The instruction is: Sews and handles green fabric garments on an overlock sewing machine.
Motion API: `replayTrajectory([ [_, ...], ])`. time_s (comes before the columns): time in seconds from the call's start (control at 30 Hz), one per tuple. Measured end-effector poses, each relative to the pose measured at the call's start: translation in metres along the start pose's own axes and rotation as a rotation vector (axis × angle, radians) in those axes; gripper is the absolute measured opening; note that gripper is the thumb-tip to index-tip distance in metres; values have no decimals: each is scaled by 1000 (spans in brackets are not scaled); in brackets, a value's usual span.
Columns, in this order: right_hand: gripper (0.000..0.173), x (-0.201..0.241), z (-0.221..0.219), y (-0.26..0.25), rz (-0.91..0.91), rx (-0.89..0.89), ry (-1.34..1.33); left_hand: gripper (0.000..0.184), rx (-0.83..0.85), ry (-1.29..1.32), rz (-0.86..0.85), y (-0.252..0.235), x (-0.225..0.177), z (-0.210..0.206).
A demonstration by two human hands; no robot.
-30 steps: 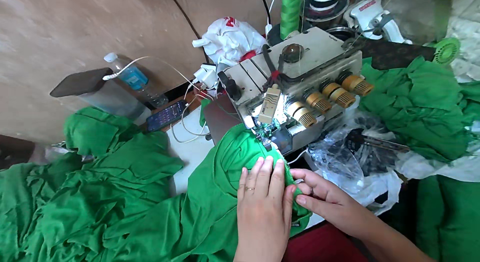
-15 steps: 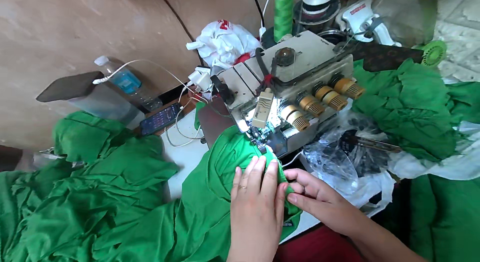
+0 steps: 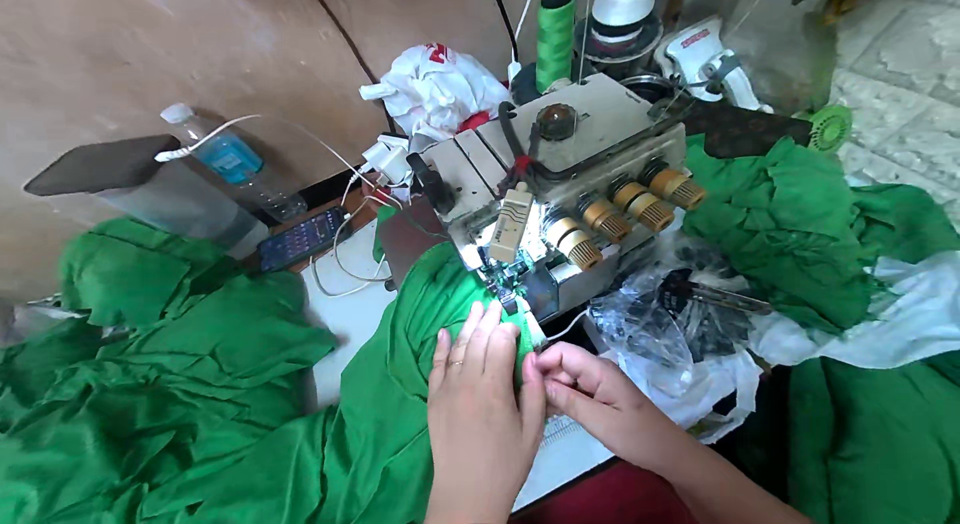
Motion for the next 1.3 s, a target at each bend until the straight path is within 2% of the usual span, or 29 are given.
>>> replayTrajectory([
  [0.07, 31, 11, 4, 3, 68, 94, 195, 31, 5, 12, -4, -3, 4, 1],
  [0.13, 36, 23, 21, 6, 129, 95, 421, 30, 33, 37, -18, -10, 8, 2],
  [0.33, 35, 51, 127, 23, 130, -215, 1099, 26, 179, 87, 71, -51, 37, -9],
  [0.47, 35, 47, 171, 35, 64, -246, 1328, 29, 143, 71, 143, -59, 51, -11],
  [0.6, 33, 36, 189, 44, -51, -226, 1402, 31, 22, -14, 129, -42, 51, 5],
  [0.73, 29, 38, 192, 42, -60, -217, 1380, 36, -8, 6, 133, -31, 58, 19],
  [0.8, 27, 39, 194, 40, -48, -212, 1344, 40, -29, 26, 111, -38, 60, 27],
  [0.9, 26, 38, 190, 39, -7, -191, 1334, 31, -43, 17, 44, -62, 62, 34],
  [1.03, 30, 36, 176, 32, 24, -90, 1398, 42, 66, -28, -29, -102, 72, 16],
  [1.13, 23, 39, 174, 28, 49, -70, 1393, 44, 220, -77, -23, -115, 88, -4],
  [1.2, 20, 44, 178, 29, 31, -97, 1369, 34, 248, -84, -24, -114, 96, -2],
  [1.3, 25, 52, 185, 33, 17, -162, 1319, 21, 198, -7, 1, -97, 106, 28],
])
Point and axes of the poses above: each hand's wrist, its own y-axis away from the middle knuckle, its own z-axis out of the back of the hand, x = y × z, the point moved 10 cm from there along -y, towards the middle knuckle, and after that the axes turned 11 degrees about z, right-handed, at the moved point
